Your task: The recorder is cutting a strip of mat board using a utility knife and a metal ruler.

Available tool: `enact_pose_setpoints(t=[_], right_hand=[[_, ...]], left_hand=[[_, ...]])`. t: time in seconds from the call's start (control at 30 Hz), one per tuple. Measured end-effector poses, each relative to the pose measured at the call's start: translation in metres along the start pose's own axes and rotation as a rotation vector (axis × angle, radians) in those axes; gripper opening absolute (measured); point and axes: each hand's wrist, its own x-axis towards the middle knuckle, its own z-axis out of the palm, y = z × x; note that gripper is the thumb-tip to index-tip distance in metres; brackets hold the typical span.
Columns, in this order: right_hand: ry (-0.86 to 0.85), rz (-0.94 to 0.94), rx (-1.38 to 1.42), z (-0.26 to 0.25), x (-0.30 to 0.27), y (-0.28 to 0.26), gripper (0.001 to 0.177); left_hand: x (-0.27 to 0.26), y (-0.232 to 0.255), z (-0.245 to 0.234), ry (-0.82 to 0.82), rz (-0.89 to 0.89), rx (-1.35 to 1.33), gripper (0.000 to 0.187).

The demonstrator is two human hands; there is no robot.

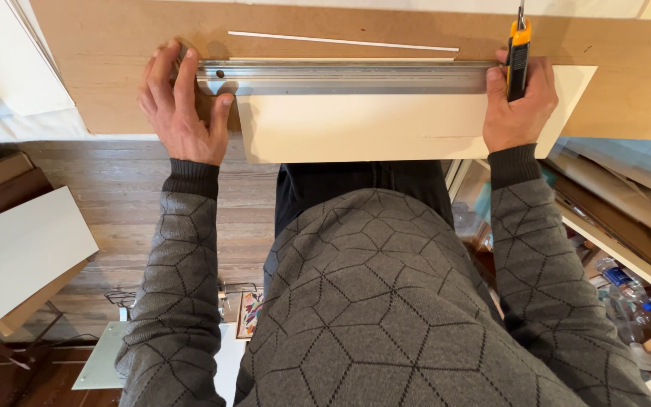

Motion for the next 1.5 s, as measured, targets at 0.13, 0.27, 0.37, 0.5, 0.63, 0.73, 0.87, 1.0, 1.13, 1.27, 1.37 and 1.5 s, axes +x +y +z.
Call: enact_pose_setpoints(t=[0.13, 0.27, 0.37, 0.5, 0.63, 0.73, 0.87, 1.0, 1.13, 1.27, 1.37, 1.5], right_hand=[[-0.008, 0.003, 0.001, -0.002, 0.001, -0.001, 0.018], [-0.021, 0.017, 0.017, -0.004, 0.003, -0.003, 0.02], [-0.04, 0.01, 0.039, -0.007, 0.003, -0.001, 0.02], [-0.071, 0.064, 0.128, -0.008, 0.006, 0.002, 0.018], [-0.112, 0.109, 0.212, -0.011, 0.004, 0.008, 0.019], [-0.131, 0.142, 0.27, -0.013, 0.009, 0.009, 0.019], [-0.156, 0.161, 0.295, -0.015, 0.011, 0.018, 0.019], [-0.216, 0.19, 0.32, -0.021, 0.015, 0.02, 0.021], [-0.295, 0.178, 0.228, -0.03, 0.026, 0.01, 0.023], [-0.392, 0.143, 0.265, -0.039, 0.032, 0.014, 0.026], [-0.472, 0.136, 0.335, -0.045, 0.039, 0.02, 0.031], [-0.585, 0.136, 0.438, -0.047, 0.045, 0.034, 0.039]], left_hand=[[0.0, -0.001, 0.0, -0.003, -0.007, -0.012, 0.058], [0.001, -0.001, -0.001, 0.017, -0.009, -0.011, 0.06], [-0.003, 0.006, -0.003, 0.011, -0.067, -0.098, 0.061], [-0.014, 0.026, 0.02, 0.047, 0.068, 0.221, 0.052], [-0.009, 0.099, 0.028, -0.051, 0.071, 0.286, 0.05], [-0.002, 0.131, 0.03, -0.019, -0.014, 0.294, 0.049], [0.006, 0.15, 0.035, -0.073, -0.08, 0.33, 0.051], [0.016, 0.171, 0.036, -0.068, -0.136, 0.353, 0.059], [0.021, 0.182, 0.059, -0.026, -0.202, 0.369, 0.073], [0.03, 0.193, 0.073, 0.029, -0.326, 0.376, 0.073], [0.032, 0.199, 0.083, -0.025, -0.42, 0.341, 0.083], [0.027, 0.191, 0.113, -0.044, -0.517, 0.508, 0.104]])
